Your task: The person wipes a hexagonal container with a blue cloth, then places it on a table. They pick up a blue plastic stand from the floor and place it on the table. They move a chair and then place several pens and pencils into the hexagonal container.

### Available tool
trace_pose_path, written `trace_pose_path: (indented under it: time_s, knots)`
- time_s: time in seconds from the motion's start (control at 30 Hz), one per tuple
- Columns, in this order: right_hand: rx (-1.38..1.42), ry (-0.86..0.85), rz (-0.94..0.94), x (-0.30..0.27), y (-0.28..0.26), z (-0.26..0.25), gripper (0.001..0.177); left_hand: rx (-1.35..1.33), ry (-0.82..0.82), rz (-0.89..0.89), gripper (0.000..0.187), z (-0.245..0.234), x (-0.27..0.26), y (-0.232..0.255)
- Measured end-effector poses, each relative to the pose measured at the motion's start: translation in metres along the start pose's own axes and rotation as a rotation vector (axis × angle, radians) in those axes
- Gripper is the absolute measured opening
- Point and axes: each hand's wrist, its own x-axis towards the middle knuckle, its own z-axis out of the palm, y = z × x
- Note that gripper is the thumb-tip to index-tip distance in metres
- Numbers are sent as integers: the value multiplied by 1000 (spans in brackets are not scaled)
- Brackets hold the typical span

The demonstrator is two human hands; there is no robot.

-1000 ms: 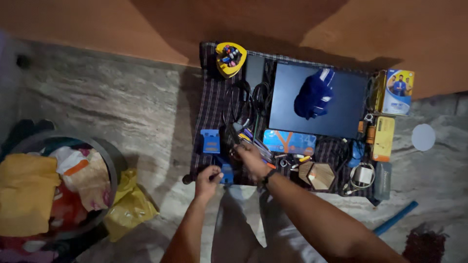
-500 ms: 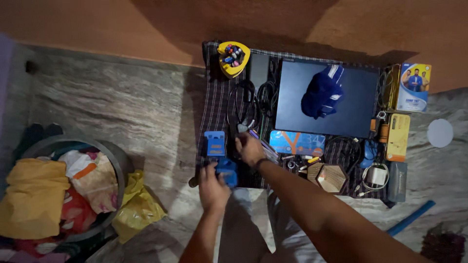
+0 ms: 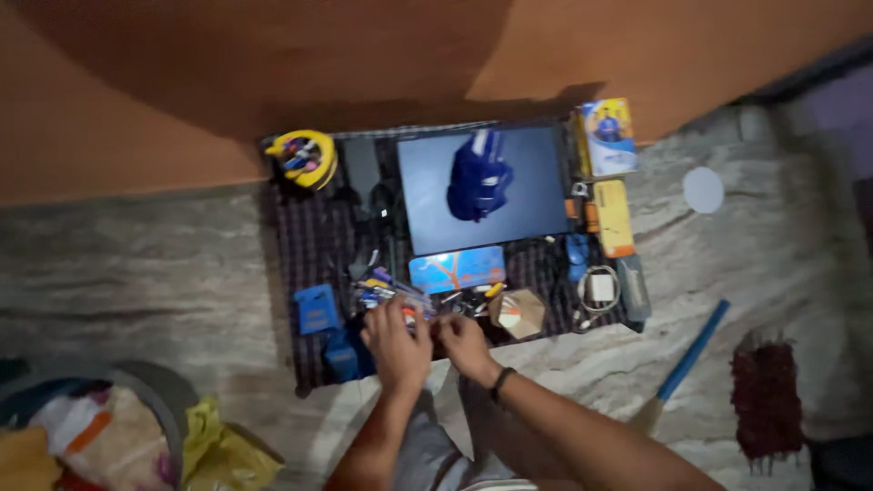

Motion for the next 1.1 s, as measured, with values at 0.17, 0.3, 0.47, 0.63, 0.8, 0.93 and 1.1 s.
trace_pose_path:
  time_s: [0.17,0.3,0.47,0.63,0.8,0.93,1.1]
  knots:
    - [-255,525,-102,-19,4,-76,28,-241,-493,-146,45,50,-10,50]
    - [-659,817,-216,-16,45,-127,48,-159,-595,-180,65,100,-20,58]
    - [-350,378,201,12,108,-141,48,-27,-651,-309,34,141,-29,37]
    - [-193,280,129,18,118,-141,53,-13,-500,-280,40,139,-27,46]
    - [-473,230,205,5,105,-175,51,167,-191,-215,60,112,-38,102]
    - [-493,227,125,5,76,-222,51,191,-67,-142,48,100,-44,163]
    - [-508,197,-52,-12,36,-269,51,133,-43,-136,51,91,-63,217]
